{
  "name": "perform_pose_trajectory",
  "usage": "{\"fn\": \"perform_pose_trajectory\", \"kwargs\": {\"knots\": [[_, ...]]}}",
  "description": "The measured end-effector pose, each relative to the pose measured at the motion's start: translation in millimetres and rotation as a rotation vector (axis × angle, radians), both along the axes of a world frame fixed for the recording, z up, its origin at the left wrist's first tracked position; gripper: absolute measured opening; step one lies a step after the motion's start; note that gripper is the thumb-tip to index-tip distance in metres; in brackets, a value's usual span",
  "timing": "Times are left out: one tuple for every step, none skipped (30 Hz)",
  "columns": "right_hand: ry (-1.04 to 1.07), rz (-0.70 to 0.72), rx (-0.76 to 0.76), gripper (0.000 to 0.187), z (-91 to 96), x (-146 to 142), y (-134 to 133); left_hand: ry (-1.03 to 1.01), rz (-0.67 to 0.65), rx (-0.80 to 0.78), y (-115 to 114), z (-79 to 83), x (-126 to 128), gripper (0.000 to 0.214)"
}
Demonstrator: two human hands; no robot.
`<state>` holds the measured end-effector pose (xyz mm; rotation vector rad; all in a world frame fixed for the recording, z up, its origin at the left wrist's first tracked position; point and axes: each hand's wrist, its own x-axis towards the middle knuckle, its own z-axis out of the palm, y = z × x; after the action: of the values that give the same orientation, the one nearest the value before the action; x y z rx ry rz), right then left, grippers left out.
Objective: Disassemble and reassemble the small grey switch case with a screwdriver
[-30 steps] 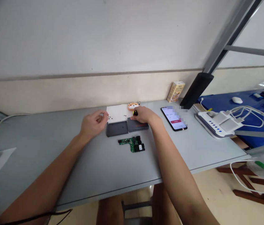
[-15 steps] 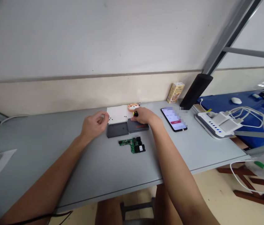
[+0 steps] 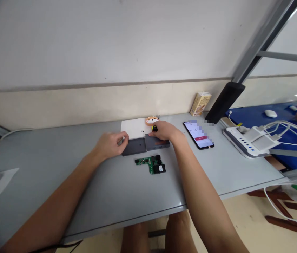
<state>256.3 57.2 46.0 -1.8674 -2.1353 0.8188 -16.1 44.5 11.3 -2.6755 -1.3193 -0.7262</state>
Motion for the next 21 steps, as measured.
{"fn": "perform_pose_trajectory", "kwargs": {"knots": [[-0.012,0.003,0.004,0.028,0.4,0,0,-0.003,0.000,-0.007,0,-0.3,0,0.018],[-0.030,0.008,0.014,0.029,0.8,0,0,-0.009,-0.001,-0.014,1,-0.9,-1,0.018],[-0.044,0.013,0.024,0.029,1.0,-1,-1,-0.015,-0.003,-0.019,1,-1.8,-1,0.017],[-0.045,0.019,0.028,0.028,1.3,-1,-1,-0.020,-0.006,-0.021,1,-3.1,-1,0.017],[-0.029,0.022,0.022,0.027,1.4,-1,-1,-0.021,-0.010,-0.022,1,-4.5,-1,0.017],[-0.010,0.022,0.010,0.026,1.5,-1,-1,-0.020,-0.013,-0.021,1,-6.0,-1,0.017],[0.004,0.020,-0.004,0.026,1.7,-1,-2,-0.015,-0.018,-0.021,1,-7.5,-1,0.017],[0.009,0.018,-0.011,0.026,1.8,-1,-2,-0.009,-0.023,-0.020,1,-8.9,-1,0.018],[0.002,0.016,-0.012,0.027,1.9,-1,-2,-0.006,-0.026,-0.017,1,-9.9,0,0.018],[-0.013,0.016,-0.007,0.028,2.0,-1,-1,-0.006,-0.028,-0.015,1,-10.7,0,0.018],[-0.029,0.017,0.002,0.030,1.9,-1,-1,-0.008,-0.027,-0.011,1,-11.1,1,0.018],[-0.042,0.018,0.012,0.032,1.6,0,0,-0.011,-0.025,-0.009,1,-11.1,1,0.017],[-0.047,0.019,0.020,0.035,1.2,0,1,-0.013,-0.023,-0.010,1,-10.8,1,0.017],[-0.047,0.020,0.024,0.037,0.6,1,1,-0.017,-0.020,-0.016,1,-10.3,1,0.016],[-0.042,0.021,0.023,0.038,-0.1,1,2,-0.022,-0.017,-0.025,2,-9.7,0,0.016],[-0.035,0.023,0.022,0.039,-0.8,2,3,-0.028,-0.016,-0.036,2,-9.1,0,0.016],[-0.030,0.026,0.023,0.040,-1.5,3,3,-0.035,-0.018,-0.048,2,-8.6,0,0.016],[-0.029,0.033,0.027,0.040,-2.0,3,4,-0.040,-0.021,-0.058,2,-8.1,0,0.016],[-0.034,0.041,0.035,0.040,-2.3,3,4,-0.046,-0.025,-0.066,2,-7.9,0,0.017],[-0.049,0.047,0.049,0.040,-2.6,2,4,-0.050,-0.028,-0.071,2,-7.7,-1,0.017],[-0.069,0.055,0.065,0.041,-2.8,1,4,-0.052,-0.030,-0.074,3,-7.7,-1,0.017]]}}
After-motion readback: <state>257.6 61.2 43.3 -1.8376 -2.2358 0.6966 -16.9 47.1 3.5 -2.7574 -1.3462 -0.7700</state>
